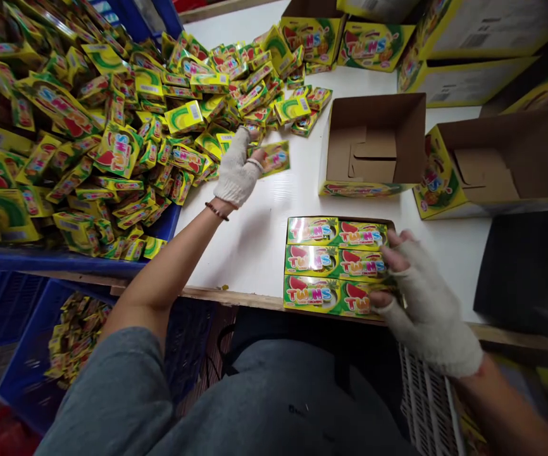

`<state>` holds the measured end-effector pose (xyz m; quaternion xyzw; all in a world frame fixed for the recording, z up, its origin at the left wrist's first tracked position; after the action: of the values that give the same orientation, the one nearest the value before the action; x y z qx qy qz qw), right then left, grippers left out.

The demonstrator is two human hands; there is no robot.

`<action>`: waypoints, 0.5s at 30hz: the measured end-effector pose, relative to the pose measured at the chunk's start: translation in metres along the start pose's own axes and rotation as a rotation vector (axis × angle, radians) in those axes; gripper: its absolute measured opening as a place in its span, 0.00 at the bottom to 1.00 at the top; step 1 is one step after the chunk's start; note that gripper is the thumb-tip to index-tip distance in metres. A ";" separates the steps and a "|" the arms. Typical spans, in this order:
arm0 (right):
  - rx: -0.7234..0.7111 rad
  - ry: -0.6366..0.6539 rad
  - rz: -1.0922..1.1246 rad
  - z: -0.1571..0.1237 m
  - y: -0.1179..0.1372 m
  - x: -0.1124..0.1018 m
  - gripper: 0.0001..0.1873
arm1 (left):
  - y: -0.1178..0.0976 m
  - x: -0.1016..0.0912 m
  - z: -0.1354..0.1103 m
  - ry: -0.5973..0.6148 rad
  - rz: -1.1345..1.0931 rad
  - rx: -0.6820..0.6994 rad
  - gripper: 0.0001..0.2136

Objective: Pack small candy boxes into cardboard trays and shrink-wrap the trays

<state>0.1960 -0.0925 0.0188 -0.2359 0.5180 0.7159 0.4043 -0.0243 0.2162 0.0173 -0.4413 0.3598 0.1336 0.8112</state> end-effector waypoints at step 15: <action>0.244 0.160 -0.089 0.058 -0.052 0.026 0.16 | -0.001 0.029 -0.013 0.107 0.232 -0.046 0.29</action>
<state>0.2286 -0.0221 -0.0091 -0.2641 0.6209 0.6079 0.4187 -0.0092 0.2017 -0.0068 -0.4217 0.4480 0.2109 0.7596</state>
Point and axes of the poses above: each hand's wrist, its own z-axis towards the middle knuckle, its own x-axis out of the palm, y = z × x, the point moved 8 cm from there along z, towards the middle knuckle, and after that the axes turned 14 degrees about x, right-handed, at the moved point
